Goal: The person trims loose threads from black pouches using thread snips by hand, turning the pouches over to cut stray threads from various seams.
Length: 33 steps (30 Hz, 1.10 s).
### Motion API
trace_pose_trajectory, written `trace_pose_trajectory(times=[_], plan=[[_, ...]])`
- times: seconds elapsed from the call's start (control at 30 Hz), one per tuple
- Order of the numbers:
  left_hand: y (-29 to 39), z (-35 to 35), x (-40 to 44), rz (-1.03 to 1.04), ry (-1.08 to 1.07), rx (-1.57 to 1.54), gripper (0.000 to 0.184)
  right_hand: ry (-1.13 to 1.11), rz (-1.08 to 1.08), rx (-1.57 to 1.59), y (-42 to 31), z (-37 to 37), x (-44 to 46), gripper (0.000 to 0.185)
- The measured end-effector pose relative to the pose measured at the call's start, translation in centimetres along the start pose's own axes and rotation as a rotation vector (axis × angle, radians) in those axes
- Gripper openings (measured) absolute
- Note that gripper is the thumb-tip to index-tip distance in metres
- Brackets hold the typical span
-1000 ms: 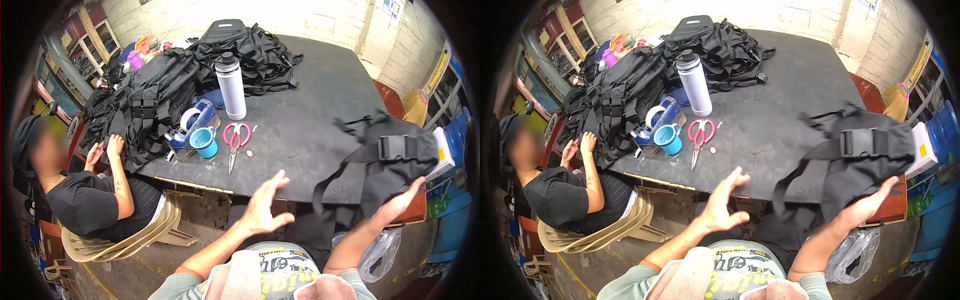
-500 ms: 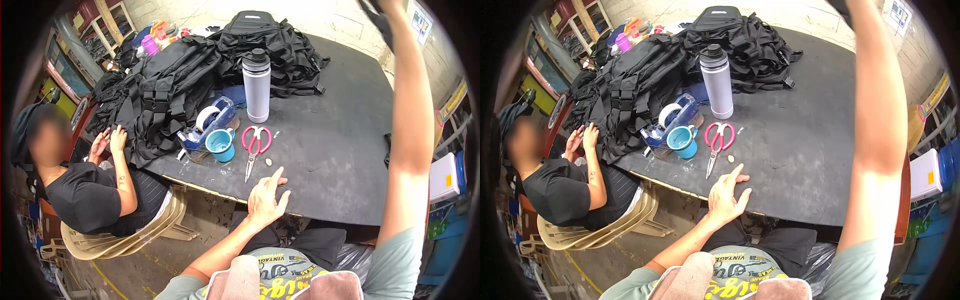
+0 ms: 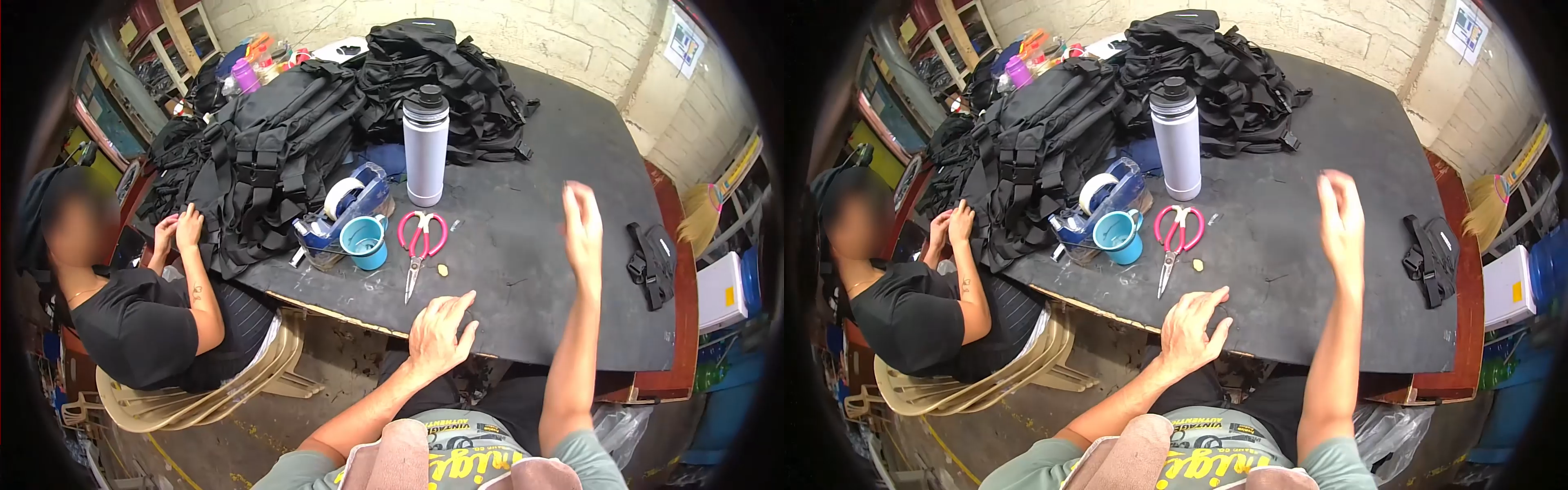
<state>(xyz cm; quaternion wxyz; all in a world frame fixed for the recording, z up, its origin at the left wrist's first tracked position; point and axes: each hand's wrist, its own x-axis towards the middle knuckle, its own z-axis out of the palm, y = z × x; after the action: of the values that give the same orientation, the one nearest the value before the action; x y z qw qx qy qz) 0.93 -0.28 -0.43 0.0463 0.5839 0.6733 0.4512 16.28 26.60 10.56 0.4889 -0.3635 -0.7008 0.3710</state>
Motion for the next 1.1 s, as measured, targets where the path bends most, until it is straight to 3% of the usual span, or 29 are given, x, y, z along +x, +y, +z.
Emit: trace_pose_trajectory(times=[0.03, 0.13, 0.2, 0.4, 0.47, 0.67, 0.73, 1.0, 1.07, 1.1], plan=[[0.1, 0.0, -0.1, 0.009, 0.005, 0.015, 0.061, 0.018, -0.055, -0.088, 1.6, -2.5, -3.0, 0.029], [0.4, -0.3, 0.3, 0.009, -0.008, 0.036, 0.054, 0.211, 0.179, -0.255, 4.7, -9.0, -10.0, 0.028], [0.6, -0.1, 0.5, 0.004, -0.019, 0.033, 0.053, 0.216, 0.165, -0.348, 5.4, -11.9, -13.1, 0.028], [2.1, 0.6, 2.0, -0.004, -0.042, 0.022, 0.048, 0.134, 0.005, -0.604, 4.0, -13.1, -15.9, 0.03], [2.2, 1.5, 2.1, 0.004, -0.027, 0.04, 0.047, 0.042, -0.128, -0.904, 6.3, -12.7, -16.9, 0.035], [1.9, 1.8, 1.7, 0.0, -0.059, 0.096, 0.047, 0.013, -0.076, -0.808, 7.0, -13.4, -16.8, 0.038], [1.6, 1.9, 1.8, 0.09, -0.057, 0.153, 0.048, 0.029, -0.058, -0.816, 7.1, -13.3, -16.8, 0.038], [2.0, 2.1, 1.8, 0.094, -0.076, 0.155, 0.041, 0.034, -0.122, -0.795, 7.3, -13.8, -17.0, 0.033], [2.1, 2.0, 1.9, 0.096, -0.075, 0.167, 0.04, 0.018, -0.051, -0.554, 7.7, -15.9, -15.4, 0.034], [2.1, 2.0, 1.9, 0.092, -0.075, 0.165, 0.04, 0.129, -0.136, -0.679, 8.0, -17.3, -14.3, 0.036]])
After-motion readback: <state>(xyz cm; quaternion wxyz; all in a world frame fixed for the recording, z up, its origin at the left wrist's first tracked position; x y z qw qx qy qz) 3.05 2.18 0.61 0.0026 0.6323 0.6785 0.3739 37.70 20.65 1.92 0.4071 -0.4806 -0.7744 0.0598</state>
